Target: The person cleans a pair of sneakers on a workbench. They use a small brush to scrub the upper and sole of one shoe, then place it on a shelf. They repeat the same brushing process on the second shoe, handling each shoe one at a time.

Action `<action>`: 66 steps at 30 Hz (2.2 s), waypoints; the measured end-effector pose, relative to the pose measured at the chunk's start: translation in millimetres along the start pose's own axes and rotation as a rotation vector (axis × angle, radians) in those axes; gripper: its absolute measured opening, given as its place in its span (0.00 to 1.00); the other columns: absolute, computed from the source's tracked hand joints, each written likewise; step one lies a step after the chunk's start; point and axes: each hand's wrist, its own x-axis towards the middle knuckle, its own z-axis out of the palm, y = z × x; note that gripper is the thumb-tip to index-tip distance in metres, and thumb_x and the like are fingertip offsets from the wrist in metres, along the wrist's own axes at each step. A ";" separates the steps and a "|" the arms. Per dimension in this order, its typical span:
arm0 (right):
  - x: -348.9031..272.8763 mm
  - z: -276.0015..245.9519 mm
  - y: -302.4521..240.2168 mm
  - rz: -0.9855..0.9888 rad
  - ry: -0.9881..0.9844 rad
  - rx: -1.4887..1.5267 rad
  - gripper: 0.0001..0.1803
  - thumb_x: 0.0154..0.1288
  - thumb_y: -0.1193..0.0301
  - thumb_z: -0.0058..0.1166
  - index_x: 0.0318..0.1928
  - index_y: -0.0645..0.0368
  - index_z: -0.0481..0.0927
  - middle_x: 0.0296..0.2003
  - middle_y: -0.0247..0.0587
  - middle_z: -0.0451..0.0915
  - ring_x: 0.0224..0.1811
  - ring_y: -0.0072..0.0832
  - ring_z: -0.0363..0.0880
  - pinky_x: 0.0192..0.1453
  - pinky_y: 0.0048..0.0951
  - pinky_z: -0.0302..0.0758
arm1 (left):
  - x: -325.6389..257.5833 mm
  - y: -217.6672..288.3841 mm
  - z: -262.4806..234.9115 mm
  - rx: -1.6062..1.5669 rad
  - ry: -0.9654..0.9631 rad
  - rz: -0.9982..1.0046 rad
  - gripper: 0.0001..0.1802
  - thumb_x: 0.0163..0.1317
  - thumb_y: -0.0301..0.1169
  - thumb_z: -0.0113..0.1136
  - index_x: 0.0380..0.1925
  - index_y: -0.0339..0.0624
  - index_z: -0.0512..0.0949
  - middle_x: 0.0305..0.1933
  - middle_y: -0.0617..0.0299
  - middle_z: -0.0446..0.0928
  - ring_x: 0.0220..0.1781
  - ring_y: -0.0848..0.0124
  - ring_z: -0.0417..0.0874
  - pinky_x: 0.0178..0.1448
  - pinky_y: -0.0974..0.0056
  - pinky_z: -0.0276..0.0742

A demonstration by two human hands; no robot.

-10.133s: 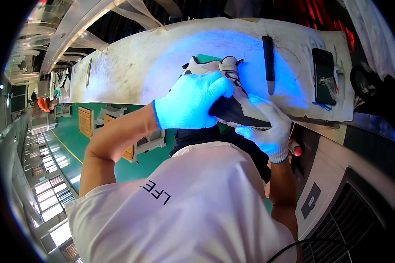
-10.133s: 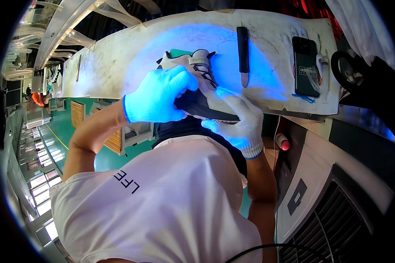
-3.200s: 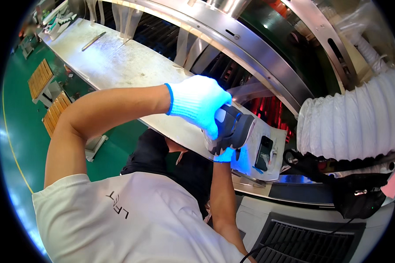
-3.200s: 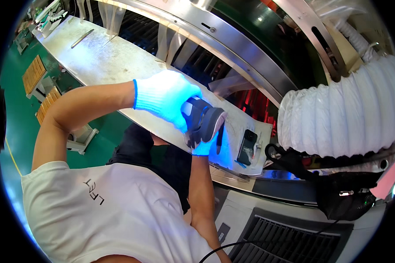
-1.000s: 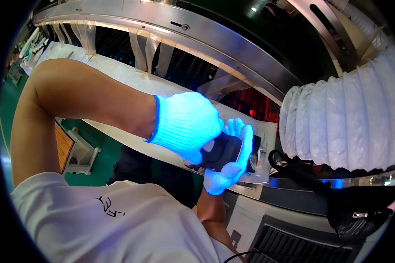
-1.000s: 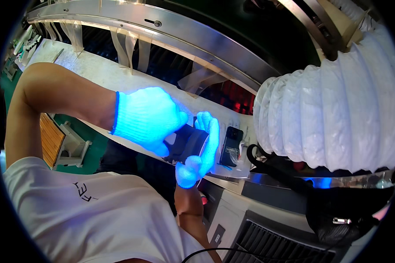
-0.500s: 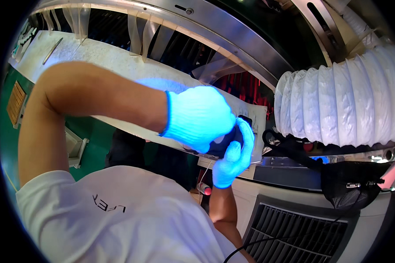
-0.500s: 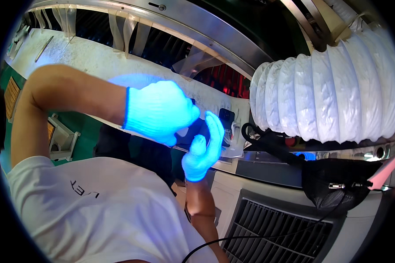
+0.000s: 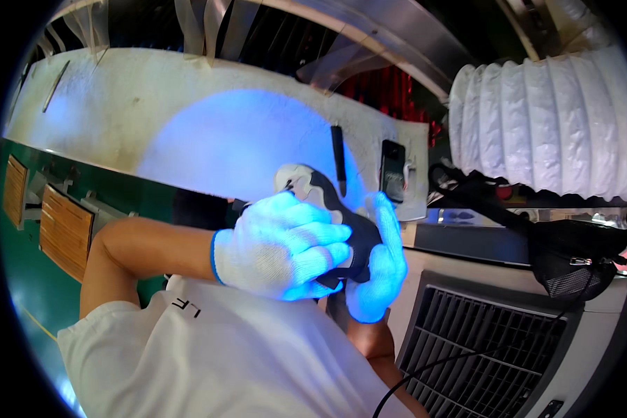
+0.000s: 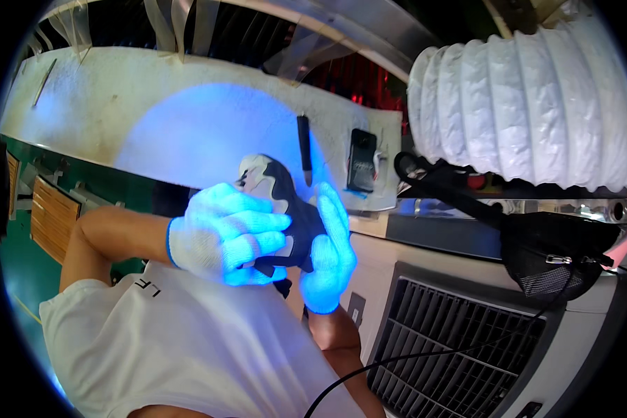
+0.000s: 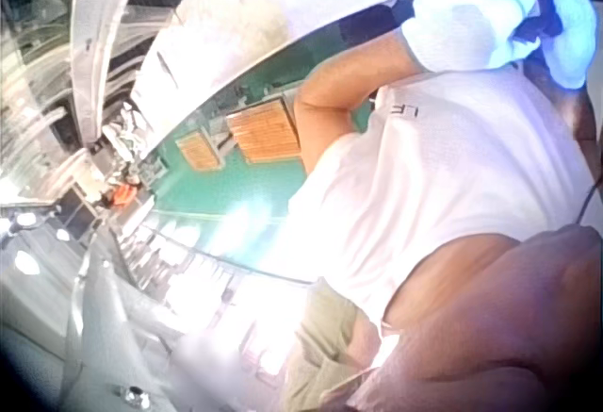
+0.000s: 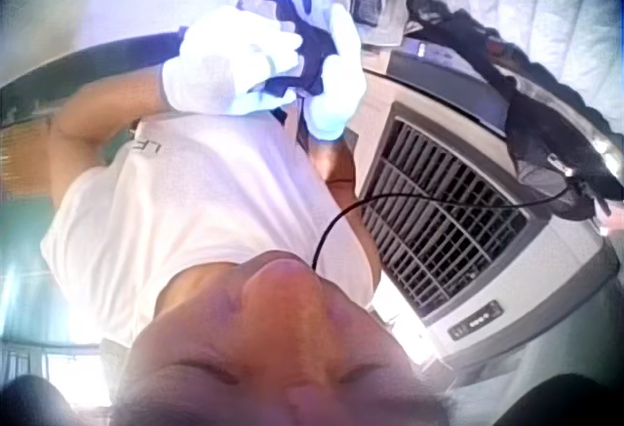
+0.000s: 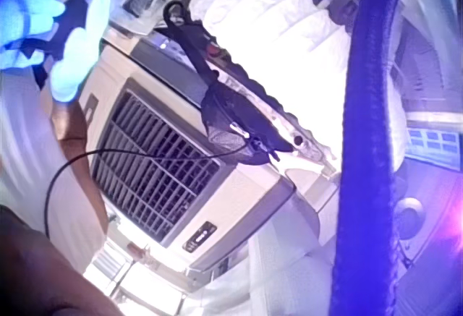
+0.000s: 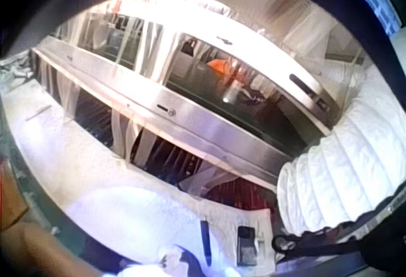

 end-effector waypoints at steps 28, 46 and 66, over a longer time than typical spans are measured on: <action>142.6 29.4 167.9 0.017 -0.123 -0.330 0.25 0.76 0.63 0.66 0.66 0.64 0.85 0.50 0.51 0.91 0.49 0.42 0.92 0.57 0.40 0.87 | -49.5 4.0 -124.6 -0.006 -0.313 -0.865 0.73 0.46 0.28 0.87 0.92 0.53 0.52 0.88 0.42 0.63 0.87 0.41 0.68 0.88 0.46 0.69; 138.1 135.6 40.6 0.043 -0.164 1.241 0.14 0.87 0.64 0.57 0.38 0.54 0.78 0.24 0.36 0.78 0.22 0.28 0.79 0.27 0.32 0.77 | 20.5 9.0 -112.0 0.223 -0.519 -0.962 0.73 0.41 0.31 0.91 0.89 0.52 0.58 0.84 0.43 0.67 0.84 0.47 0.71 0.87 0.43 0.68; 129.8 156.8 49.3 0.101 -0.562 1.800 0.26 0.93 0.44 0.41 0.51 0.48 0.84 0.25 0.30 0.70 0.18 0.24 0.66 0.22 0.33 0.65 | 10.3 -6.9 -113.3 0.258 -0.504 -0.753 0.68 0.38 0.42 0.95 0.83 0.56 0.68 0.72 0.40 0.72 0.67 0.40 0.81 0.71 0.43 0.84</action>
